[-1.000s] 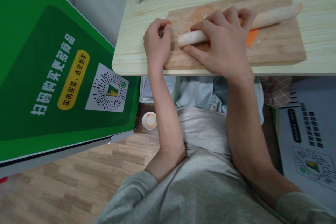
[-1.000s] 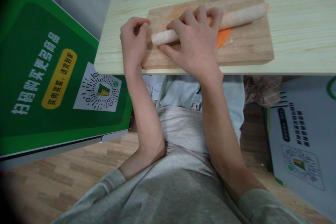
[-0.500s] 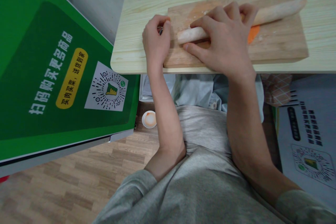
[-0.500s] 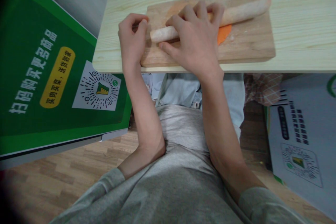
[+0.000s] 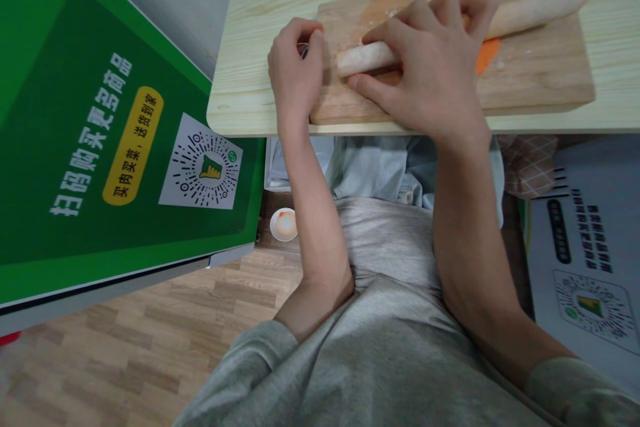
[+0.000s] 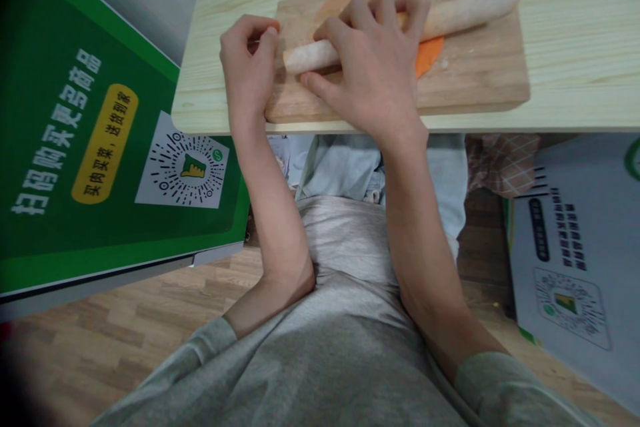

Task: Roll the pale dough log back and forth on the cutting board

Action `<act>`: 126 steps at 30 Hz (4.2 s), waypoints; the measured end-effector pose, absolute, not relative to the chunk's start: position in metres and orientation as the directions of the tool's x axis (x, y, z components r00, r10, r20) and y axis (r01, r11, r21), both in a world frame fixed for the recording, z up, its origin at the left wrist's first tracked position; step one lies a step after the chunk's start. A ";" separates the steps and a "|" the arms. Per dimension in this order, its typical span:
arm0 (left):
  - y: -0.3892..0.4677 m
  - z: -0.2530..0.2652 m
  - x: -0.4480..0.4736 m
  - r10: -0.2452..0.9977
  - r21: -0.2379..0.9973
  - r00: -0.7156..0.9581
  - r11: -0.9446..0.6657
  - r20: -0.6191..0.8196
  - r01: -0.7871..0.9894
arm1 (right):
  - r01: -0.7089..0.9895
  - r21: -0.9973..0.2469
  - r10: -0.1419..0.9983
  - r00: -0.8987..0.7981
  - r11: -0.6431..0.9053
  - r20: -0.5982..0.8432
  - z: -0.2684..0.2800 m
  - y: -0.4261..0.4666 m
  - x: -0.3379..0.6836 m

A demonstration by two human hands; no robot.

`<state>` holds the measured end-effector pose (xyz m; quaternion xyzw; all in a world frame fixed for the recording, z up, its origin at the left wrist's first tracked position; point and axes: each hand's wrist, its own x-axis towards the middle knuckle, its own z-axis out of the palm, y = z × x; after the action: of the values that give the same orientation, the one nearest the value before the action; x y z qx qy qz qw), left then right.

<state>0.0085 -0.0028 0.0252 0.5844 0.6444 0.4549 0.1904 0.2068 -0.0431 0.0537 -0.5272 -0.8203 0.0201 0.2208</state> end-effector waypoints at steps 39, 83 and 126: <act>0.010 0.008 -0.005 0.917 0.804 -0.194 -0.187 0.349 0.565 | 0.866 -0.263 0.888 -0.344 0.426 0.304 0.057 -0.043 0.206; 0.013 0.010 -0.005 0.926 0.835 -0.196 -0.180 0.322 0.519 | 0.864 -0.265 0.891 -0.356 0.429 0.281 0.060 -0.042 0.207; 0.009 0.027 0.007 0.924 0.832 -0.286 -0.057 0.253 0.552 | 0.850 -0.276 0.878 -0.362 0.449 0.314 0.058 -0.045 0.206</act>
<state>0.0066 0.0089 0.0269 0.5621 0.6564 0.4607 0.2020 0.2061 -0.0446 0.0583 -0.5238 -0.8246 0.0332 0.2112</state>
